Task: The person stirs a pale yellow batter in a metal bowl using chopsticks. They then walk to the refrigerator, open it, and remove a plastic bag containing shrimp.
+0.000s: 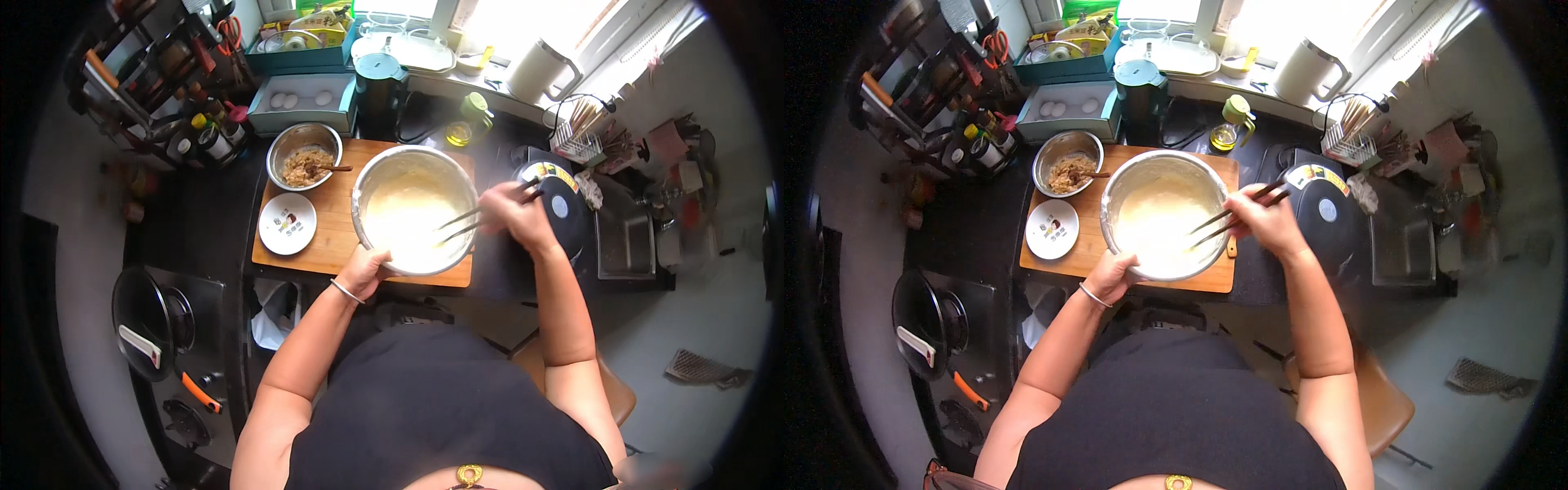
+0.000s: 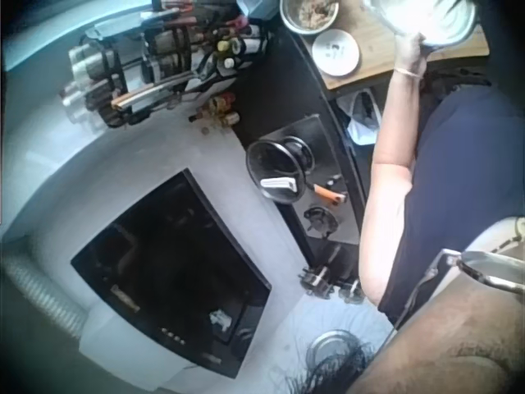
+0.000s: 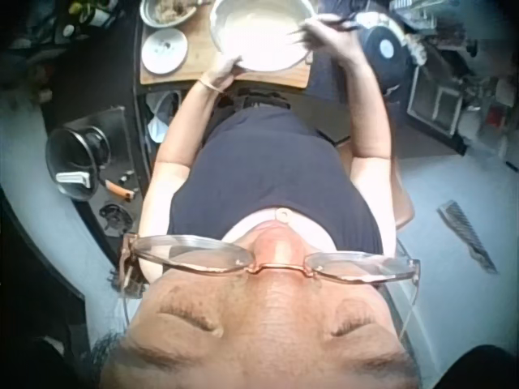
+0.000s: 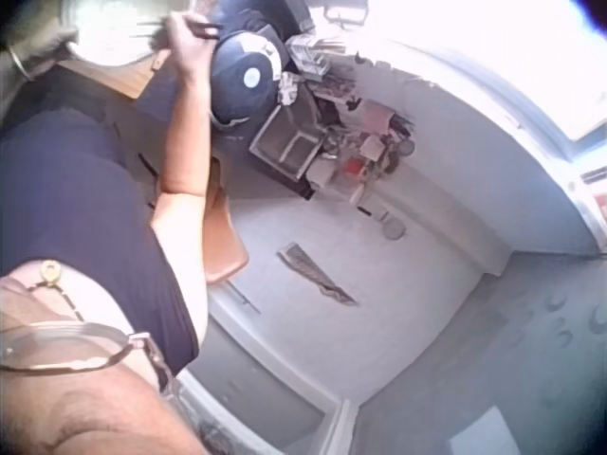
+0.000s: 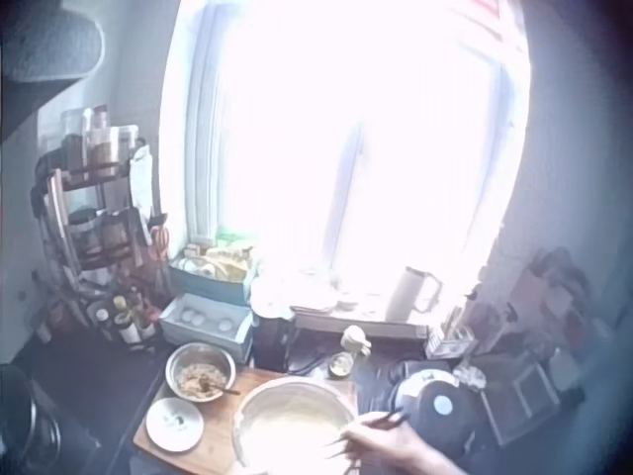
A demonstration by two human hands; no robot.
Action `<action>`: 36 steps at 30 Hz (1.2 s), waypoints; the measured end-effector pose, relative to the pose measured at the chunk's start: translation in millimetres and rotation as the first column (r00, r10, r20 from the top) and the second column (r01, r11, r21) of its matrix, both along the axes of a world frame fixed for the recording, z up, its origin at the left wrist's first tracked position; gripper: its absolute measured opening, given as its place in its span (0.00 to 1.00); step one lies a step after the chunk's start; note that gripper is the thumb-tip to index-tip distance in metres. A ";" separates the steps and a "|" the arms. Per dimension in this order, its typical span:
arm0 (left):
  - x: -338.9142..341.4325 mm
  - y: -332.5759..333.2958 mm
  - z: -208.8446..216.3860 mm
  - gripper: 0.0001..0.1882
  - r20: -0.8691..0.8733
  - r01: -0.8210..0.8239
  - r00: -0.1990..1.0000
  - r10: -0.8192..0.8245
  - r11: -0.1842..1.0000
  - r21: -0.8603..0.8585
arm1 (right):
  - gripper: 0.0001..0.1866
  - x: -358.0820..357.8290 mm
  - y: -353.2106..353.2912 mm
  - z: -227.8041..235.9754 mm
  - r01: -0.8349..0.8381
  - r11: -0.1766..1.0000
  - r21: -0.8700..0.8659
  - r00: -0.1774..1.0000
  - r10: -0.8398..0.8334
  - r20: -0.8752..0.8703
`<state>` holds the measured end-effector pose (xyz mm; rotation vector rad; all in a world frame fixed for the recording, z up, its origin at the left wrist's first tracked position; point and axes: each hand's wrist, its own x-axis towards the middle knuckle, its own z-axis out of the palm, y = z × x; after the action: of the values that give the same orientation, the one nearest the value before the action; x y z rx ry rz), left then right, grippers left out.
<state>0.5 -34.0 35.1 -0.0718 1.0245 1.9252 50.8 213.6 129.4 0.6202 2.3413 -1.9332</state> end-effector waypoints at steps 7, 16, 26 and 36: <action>13.5 27.8 5.5 0.19 -0.017 0.050 0.999 -0.052 0.995 -0.085 | 0.08 31.6 7.1 -14.6 0.083 0.962 -0.261 0.990 -0.109 -0.087; 63.0 73.6 2.6 0.18 0.071 -0.047 0.996 0.056 0.991 -0.122 | 0.05 106.9 67.7 -16.4 0.269 0.943 -0.197 0.893 -0.321 -0.316; 144.9 95.0 1.1 0.22 0.093 -0.141 0.984 0.150 0.985 -0.095 | 0.07 186.7 81.3 -28.2 0.002 1.000 0.016 0.918 0.004 -0.395; 257.6 48.4 -43.6 0.28 0.127 -0.337 0.928 0.351 0.933 -0.125 | 0.06 270.3 26.4 -70.6 -0.233 0.958 0.169 0.866 0.283 -0.413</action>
<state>258.0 14.3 -8.5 -0.4745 1.0620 2.1430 321.1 240.0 58.7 -0.1499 2.6246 -1.9812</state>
